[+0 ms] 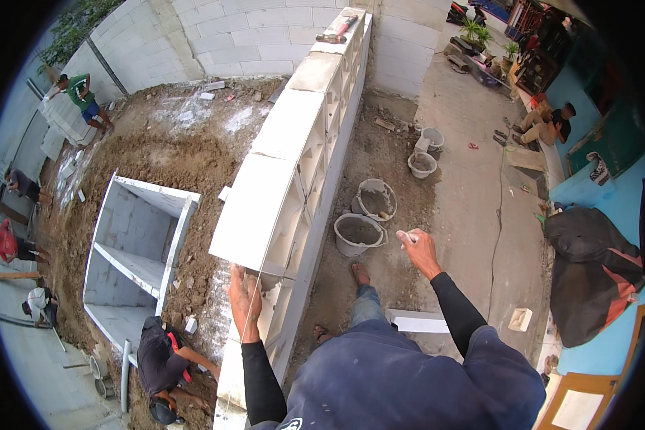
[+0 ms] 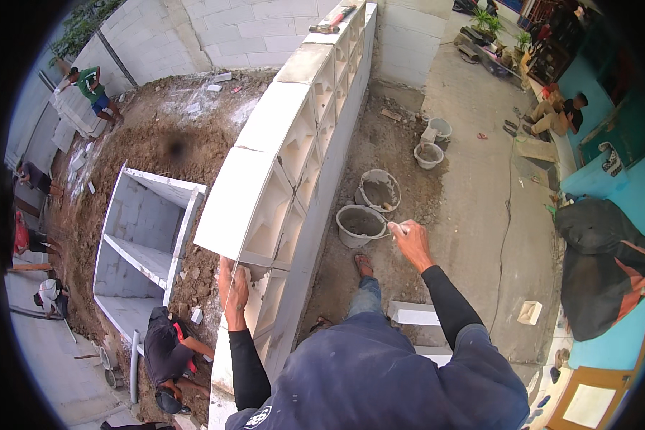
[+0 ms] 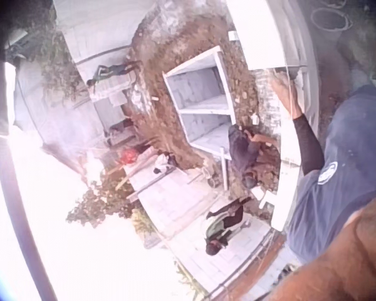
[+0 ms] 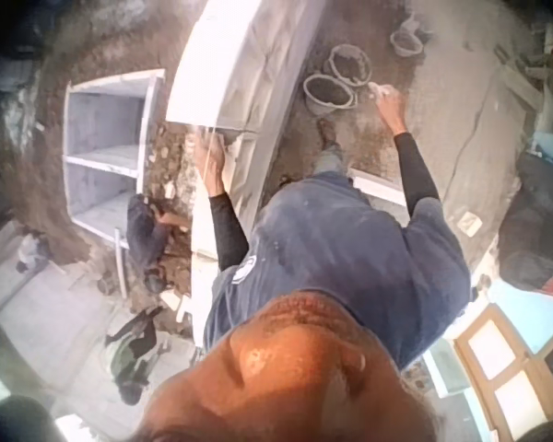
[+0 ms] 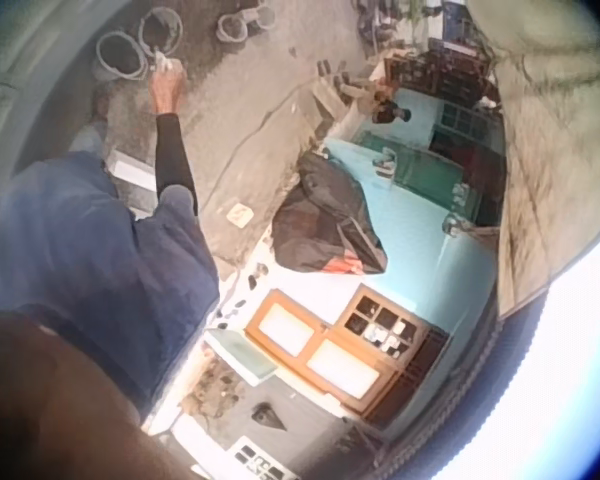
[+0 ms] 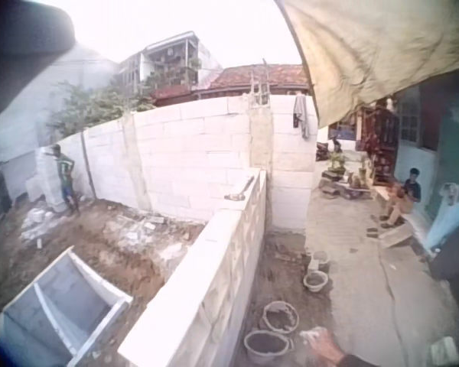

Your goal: The person spreads mortar along a wall using a trowel, picks up a decorative breeze block, places it onto the mortar bed, aligns it against a guide string, and taps the block into place with the trowel handle.

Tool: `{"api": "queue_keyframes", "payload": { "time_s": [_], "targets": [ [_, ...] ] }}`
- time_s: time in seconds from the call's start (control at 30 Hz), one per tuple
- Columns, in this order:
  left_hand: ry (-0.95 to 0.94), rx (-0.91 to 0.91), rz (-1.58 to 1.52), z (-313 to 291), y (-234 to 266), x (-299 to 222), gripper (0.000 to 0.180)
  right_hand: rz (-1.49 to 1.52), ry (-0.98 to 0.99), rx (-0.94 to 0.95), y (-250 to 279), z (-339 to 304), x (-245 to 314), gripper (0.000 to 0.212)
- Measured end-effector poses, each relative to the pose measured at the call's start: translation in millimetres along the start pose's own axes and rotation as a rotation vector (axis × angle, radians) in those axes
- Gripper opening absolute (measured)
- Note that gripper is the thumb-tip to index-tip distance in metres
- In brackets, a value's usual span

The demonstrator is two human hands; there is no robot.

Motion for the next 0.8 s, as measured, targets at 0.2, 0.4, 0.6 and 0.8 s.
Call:
{"api": "queue_keyframes", "payload": {
  "time_s": [0.2,0.4,0.6,0.8],
  "targets": [
    [0.049,-0.329,0.513,-53.5,8.0,-18.4,0.058,-0.020,0.108,-0.067,80.2,171.5,-12.9,0.061],
    [0.442,-0.441,0.739,-114.9,25.1,-8.3,0.048,0.067,-0.088,0.035,-26.3,246.7,-141.2,0.062],
    [0.430,-0.405,0.940,-105.7,-5.2,-11.9,0.045,-0.225,-0.468,0.351,-224.0,272.2,-349.4,0.075],
    [0.373,-0.320,1.115,-86.7,-46.0,14.2,0.041,-0.211,-0.585,0.148,-358.9,310.5,-455.7,0.076]
  ]
}}
Point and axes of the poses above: each hand's wrist, its own z-axis towards the middle knuckle, its own y-axis out of the back of the hand, x = y × z, the point moved 3 cm from there along z, towards the middle knuckle, and after that the axes turned 10 degrees about -x, right-handed, at the moved point
